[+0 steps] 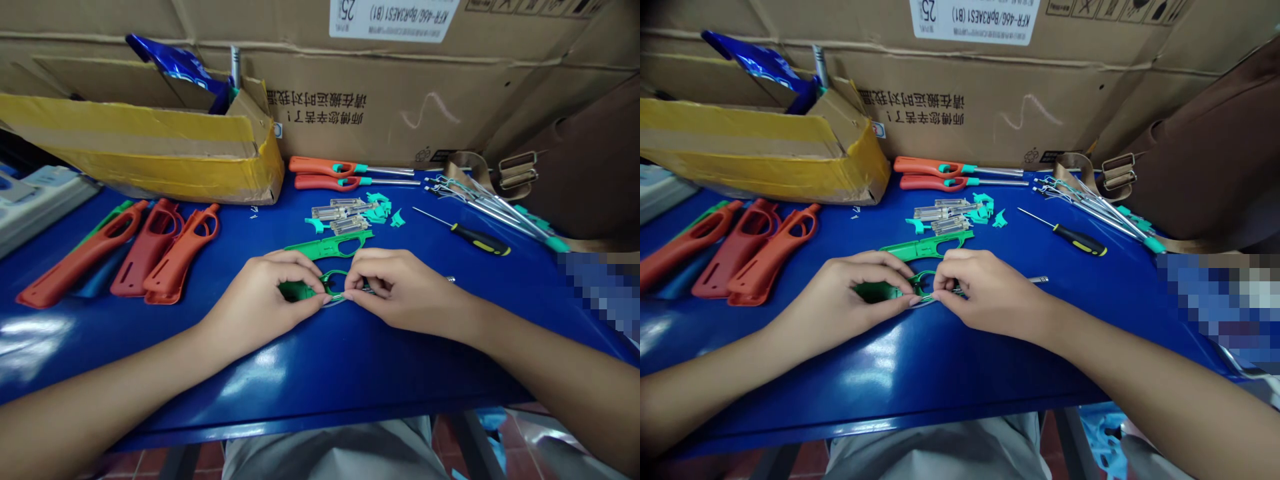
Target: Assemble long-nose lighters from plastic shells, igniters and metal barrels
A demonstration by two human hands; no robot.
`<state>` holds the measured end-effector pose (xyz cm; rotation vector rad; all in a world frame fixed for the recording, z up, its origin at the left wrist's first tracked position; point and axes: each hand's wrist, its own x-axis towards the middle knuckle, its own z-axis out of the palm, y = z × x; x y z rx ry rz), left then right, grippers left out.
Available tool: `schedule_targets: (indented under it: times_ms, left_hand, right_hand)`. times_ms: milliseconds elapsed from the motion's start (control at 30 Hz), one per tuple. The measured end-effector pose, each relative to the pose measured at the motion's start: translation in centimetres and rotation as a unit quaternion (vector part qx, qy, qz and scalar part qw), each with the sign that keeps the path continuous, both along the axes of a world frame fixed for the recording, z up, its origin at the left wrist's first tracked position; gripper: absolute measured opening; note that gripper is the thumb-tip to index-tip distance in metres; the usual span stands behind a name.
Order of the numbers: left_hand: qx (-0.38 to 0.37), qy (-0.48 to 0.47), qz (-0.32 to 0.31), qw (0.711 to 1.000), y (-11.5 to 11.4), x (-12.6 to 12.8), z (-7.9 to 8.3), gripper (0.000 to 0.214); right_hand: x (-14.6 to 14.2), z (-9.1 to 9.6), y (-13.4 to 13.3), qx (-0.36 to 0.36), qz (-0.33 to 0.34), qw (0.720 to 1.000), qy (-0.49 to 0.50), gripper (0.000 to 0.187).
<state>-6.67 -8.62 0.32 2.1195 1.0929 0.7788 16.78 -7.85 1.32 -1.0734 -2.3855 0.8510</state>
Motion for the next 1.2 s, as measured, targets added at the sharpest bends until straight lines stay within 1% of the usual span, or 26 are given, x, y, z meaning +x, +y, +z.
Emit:
schedule_targets:
  times_ms: [67, 233, 367, 467, 567, 667, 933, 1067, 1200]
  left_hand:
    - [-0.011, -0.001, 0.001, 1.0, 0.07, -0.04, 0.07, 0.005]
    - [-0.019, -0.005, -0.008, 1.0, 0.26, -0.24, 0.23, 0.006]
    - [-0.018, -0.012, -0.017, 1.0, 0.33, -0.19, 0.39, 0.004]
    - [-0.019, 0.001, -0.012, 1.0, 0.34, -0.07, 0.5, 0.004]
    - [-0.007, 0.024, -0.013, 1.0, 0.41, -0.08, 0.52, 0.01]
    - [0.005, 0.029, -0.025, 0.999, 0.5, -0.19, 0.43, 0.014]
    - [0.013, 0.024, -0.046, 0.999, 0.6, -0.5, 0.22, 0.015]
    - [0.002, 0.017, -0.058, 0.998, 0.75, -0.65, 0.16, 0.018]
    - [0.004, 0.031, -0.059, 0.998, 0.69, -0.63, 0.09, 0.019]
  right_hand:
    - [0.01, -0.08, 0.04, -0.006, -0.006, 1.0, 0.007, 0.006]
    - [-0.03, -0.16, 0.07, -0.014, -0.001, 1.0, 0.01, 0.01]
    - [-0.16, -0.2, 0.12, -0.015, -0.012, 1.0, 0.017, 0.009]
    - [-0.3, -0.14, 0.12, -0.018, -0.012, 1.0, 0.017, 0.01]
    - [-0.39, -0.01, 0.1, -0.038, -0.015, 0.999, 0.016, 0.009]
    - [-0.35, 0.16, 0.12, -0.064, -0.011, 0.998, 0.022, 0.01]
    - [0.05, 0.44, 0.14, -0.126, -0.004, 0.992, 0.017, 0.008]
    - [0.1, 0.53, 0.09, -0.138, -0.007, 0.99, 0.014, 0.007]
    - [0.05, 0.77, 0.04, -0.142, -0.008, 0.99, 0.004, 0.007]
